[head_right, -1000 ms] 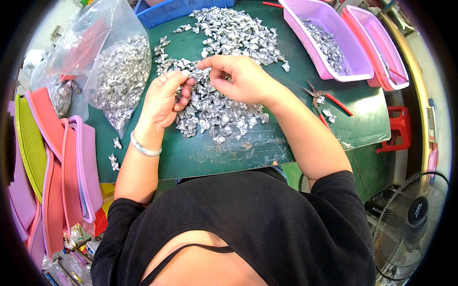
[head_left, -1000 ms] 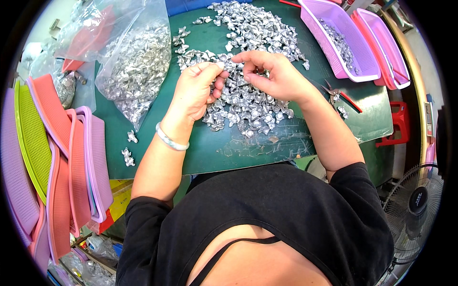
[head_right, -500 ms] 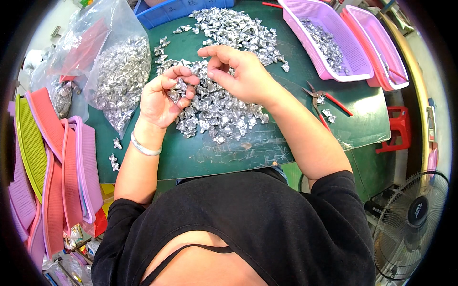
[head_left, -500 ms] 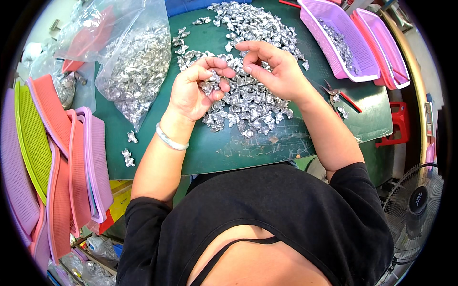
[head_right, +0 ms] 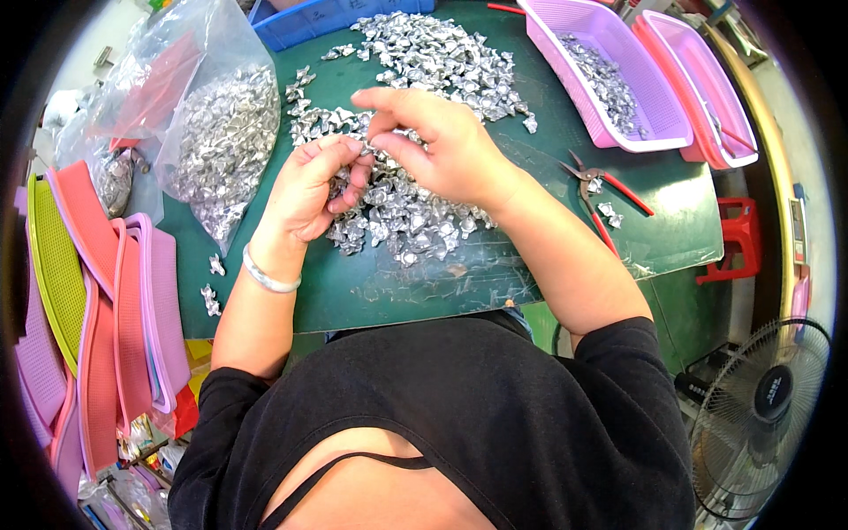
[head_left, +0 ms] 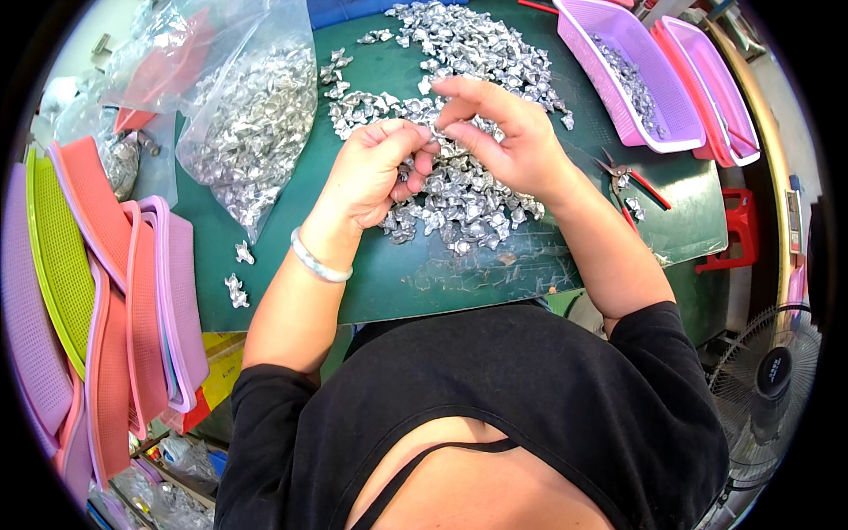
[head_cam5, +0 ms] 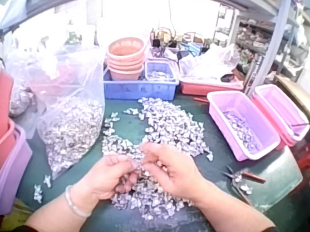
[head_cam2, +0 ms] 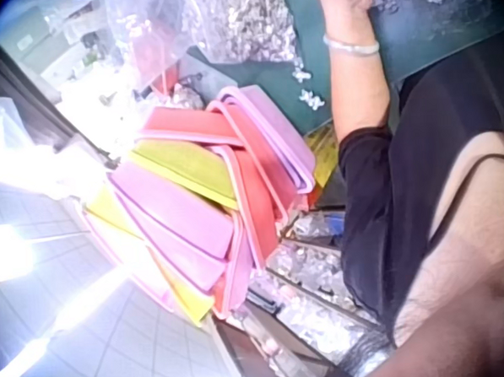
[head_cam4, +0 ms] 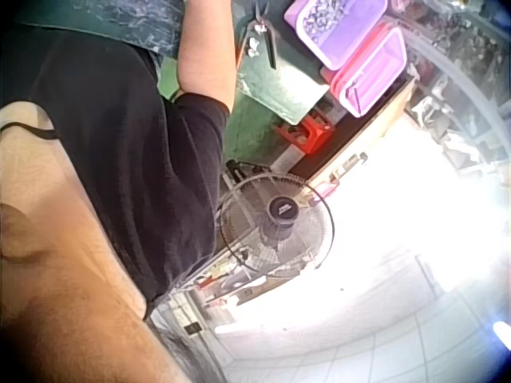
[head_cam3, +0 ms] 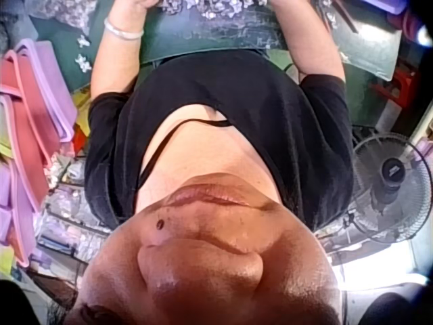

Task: The person repeatedly picks up small silver metal pieces from a green table and manipulates them with both hands. They appear to be snapping or fitting the pieces together and placing them back onto the pile. The task continues throughout the clip without a visible final assembly or destination.

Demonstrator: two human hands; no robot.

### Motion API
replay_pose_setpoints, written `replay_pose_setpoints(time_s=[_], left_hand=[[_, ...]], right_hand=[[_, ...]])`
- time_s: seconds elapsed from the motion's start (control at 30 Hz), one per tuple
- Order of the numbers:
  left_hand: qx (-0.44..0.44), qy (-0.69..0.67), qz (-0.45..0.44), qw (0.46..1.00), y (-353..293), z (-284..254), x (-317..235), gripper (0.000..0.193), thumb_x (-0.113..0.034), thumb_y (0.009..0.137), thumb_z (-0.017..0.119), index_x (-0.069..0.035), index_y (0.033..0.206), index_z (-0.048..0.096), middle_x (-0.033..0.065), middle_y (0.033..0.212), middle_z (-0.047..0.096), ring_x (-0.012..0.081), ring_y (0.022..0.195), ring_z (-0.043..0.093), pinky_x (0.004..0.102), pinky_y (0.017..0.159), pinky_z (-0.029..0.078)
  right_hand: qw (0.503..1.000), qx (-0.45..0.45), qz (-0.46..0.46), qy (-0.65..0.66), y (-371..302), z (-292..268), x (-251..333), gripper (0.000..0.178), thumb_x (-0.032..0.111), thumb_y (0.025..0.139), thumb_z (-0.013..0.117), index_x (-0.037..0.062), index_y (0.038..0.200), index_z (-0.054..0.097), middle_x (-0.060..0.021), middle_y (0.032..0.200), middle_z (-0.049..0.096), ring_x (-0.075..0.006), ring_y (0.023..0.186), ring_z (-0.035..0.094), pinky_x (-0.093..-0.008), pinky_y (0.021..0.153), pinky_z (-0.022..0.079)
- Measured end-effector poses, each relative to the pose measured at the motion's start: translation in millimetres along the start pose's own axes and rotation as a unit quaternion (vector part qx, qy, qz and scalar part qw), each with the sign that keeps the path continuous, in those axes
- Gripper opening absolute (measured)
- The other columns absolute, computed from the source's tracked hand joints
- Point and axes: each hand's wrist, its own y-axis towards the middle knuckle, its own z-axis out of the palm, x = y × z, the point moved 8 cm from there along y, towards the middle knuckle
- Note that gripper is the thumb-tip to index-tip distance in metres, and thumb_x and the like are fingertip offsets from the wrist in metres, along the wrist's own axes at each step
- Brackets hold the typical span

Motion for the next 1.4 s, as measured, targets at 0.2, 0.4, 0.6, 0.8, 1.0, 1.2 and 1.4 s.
replay_pose_setpoints(time_s=[0.2,0.4,0.6,0.8,1.0,1.2,1.4], left_hand=[[-0.005,-0.037,-0.014,0.999,1,-5,1,0.017,-0.018,0.083,0.055,-0.003,0.077,0.058,0.0014,0.059,0.053,0.0076,0.045,0.046,0.0174,0.036,0.030],[-0.003,-0.033,-0.008,0.999,2,-6,0,0.015,-0.017,0.083,0.056,-0.004,0.076,0.058,0.0011,0.060,0.053,0.0070,0.046,0.047,0.0167,0.036,0.030],[-0.014,-0.008,0.010,1.000,2,-7,-2,0.010,-0.014,0.083,0.056,-0.005,0.078,0.057,0.0000,0.061,0.053,0.0062,0.047,0.048,0.0154,0.037,0.032],[-0.010,-0.020,0.021,1.000,3,-9,-1,0.007,-0.013,0.083,0.056,-0.006,0.082,0.056,0.0019,0.067,0.055,0.0079,0.053,0.050,0.0154,0.041,0.034],[0.050,-0.168,0.036,0.984,9,-14,-5,0.005,-0.008,0.081,0.052,-0.004,0.084,0.053,0.0172,0.090,0.059,0.0198,0.071,0.060,0.0227,0.052,0.049],[0.034,-0.196,0.033,0.979,10,-17,-4,0.007,-0.009,0.082,0.051,-0.003,0.086,0.053,0.0152,0.089,0.058,0.0212,0.071,0.059,0.0219,0.050,0.047],[-0.011,-0.099,0.013,0.995,5,-14,-4,0.013,-0.012,0.083,0.054,-0.002,0.092,0.056,0.0069,0.075,0.056,0.0139,0.061,0.053,0.0178,0.044,0.039]], right_hand=[[0.989,0.081,0.019,-0.122,-4,12,-21,0.034,0.006,0.072,0.060,0.0062,0.106,0.056,-0.0094,0.083,0.060,-0.0267,0.083,0.055,-0.0364,0.073,0.044],[0.978,0.124,0.006,-0.167,-5,20,-19,0.032,0.007,0.069,0.060,0.0048,0.100,0.057,-0.0093,0.075,0.058,-0.0276,0.077,0.053,-0.0384,0.069,0.042],[0.982,0.107,0.011,-0.155,-5,21,-21,0.026,0.006,0.070,0.057,0.0049,0.097,0.058,-0.0087,0.069,0.057,-0.0278,0.073,0.053,-0.0390,0.065,0.042],[0.988,0.078,0.016,-0.133,-4,16,-22,0.026,0.003,0.071,0.056,0.0050,0.097,0.058,-0.0084,0.071,0.057,-0.0281,0.074,0.053,-0.0385,0.067,0.042],[0.984,0.017,0.038,-0.175,3,6,-37,0.036,0.001,0.072,0.055,0.0039,0.108,0.053,-0.0087,0.087,0.060,-0.0280,0.085,0.053,-0.0383,0.076,0.043],[0.951,0.036,0.018,-0.305,13,24,-44,0.037,0.002,0.071,0.056,0.0069,0.108,0.053,-0.0080,0.087,0.061,-0.0268,0.086,0.053,-0.0363,0.073,0.042],[0.978,0.027,0.049,-0.203,13,18,-52,0.034,0.002,0.072,0.056,0.0074,0.106,0.056,-0.0074,0.081,0.061,-0.0255,0.079,0.055,-0.0356,0.070,0.043]])
